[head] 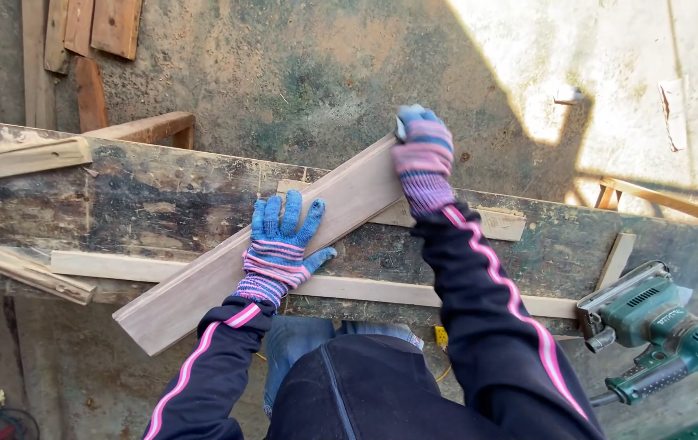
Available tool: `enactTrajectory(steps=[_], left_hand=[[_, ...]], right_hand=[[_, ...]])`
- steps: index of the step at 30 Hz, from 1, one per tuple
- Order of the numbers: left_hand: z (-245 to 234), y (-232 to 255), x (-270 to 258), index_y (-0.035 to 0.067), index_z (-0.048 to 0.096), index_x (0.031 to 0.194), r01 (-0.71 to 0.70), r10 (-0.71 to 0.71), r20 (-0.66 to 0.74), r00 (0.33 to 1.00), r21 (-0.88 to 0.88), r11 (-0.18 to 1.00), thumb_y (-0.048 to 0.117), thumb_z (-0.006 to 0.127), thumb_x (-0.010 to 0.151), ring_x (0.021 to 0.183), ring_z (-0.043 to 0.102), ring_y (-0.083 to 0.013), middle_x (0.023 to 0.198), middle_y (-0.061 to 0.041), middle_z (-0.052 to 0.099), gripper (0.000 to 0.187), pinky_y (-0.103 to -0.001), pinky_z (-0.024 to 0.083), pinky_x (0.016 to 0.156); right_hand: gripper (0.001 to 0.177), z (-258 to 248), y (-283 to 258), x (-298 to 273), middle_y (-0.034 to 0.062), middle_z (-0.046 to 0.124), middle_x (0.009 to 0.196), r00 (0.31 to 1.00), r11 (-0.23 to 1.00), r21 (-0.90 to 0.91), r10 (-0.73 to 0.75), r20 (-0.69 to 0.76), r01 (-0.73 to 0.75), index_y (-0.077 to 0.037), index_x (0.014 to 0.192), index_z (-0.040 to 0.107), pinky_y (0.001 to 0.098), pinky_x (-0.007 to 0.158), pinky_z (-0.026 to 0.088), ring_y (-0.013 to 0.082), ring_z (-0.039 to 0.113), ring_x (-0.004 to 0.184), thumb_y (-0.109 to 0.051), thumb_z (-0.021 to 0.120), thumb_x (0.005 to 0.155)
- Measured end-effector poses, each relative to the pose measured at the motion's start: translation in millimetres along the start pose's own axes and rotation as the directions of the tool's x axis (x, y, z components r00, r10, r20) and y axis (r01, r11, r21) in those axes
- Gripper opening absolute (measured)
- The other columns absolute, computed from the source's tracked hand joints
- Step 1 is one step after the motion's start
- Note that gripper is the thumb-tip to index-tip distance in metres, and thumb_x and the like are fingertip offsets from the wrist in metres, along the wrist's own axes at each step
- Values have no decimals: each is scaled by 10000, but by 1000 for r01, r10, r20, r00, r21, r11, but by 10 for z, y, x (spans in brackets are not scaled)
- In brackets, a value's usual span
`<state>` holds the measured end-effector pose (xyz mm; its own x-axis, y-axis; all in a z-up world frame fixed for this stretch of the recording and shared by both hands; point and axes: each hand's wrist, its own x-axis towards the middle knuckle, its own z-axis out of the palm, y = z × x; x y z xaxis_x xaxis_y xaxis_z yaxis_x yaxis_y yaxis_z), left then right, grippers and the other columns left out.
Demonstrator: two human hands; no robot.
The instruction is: Sanding a piece of wood manually using a sanding block and then using an electric sander.
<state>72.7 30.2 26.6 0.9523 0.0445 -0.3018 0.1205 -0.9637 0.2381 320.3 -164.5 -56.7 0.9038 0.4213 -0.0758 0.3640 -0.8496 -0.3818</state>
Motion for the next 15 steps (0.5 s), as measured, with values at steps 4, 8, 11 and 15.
enactTrajectory(steps=[4,8,11,15], left_hand=[[9,-4,-18,261,344,1629,-24,24,-56,998,6,1000,759,634,832,1518,256,-462,1650,-222,259,983,-673,159,1234],[5,1,5,276,354,1602,10,-10,-44,999,10,1000,752,647,789,1480,262,-476,1629,-211,265,986,-673,162,1208],[-17,12,19,279,355,1605,15,-15,-34,999,11,1000,751,658,784,1478,259,-478,1631,-210,263,994,-671,163,1208],[-24,12,5,266,355,1614,7,-7,-41,999,3,1000,746,667,794,1497,250,-475,1635,-211,255,1000,-682,162,1210]], right_hand=[[329,-227,-65,-214,128,668,1014,999,992,124,-4,43,-2,-168,1172,676,470,800,564,360,657,913,-3,666,888],[363,-309,-113,-305,120,678,1045,998,997,48,-58,-27,59,-135,1152,688,457,841,582,350,677,964,-25,698,805],[332,115,37,-174,70,692,1055,961,954,195,-188,-205,228,-175,1132,698,434,882,590,304,697,966,-52,738,825],[244,-87,-251,-607,24,687,1025,860,864,259,-309,-405,432,-231,1077,703,533,962,518,271,701,994,-171,769,850]])
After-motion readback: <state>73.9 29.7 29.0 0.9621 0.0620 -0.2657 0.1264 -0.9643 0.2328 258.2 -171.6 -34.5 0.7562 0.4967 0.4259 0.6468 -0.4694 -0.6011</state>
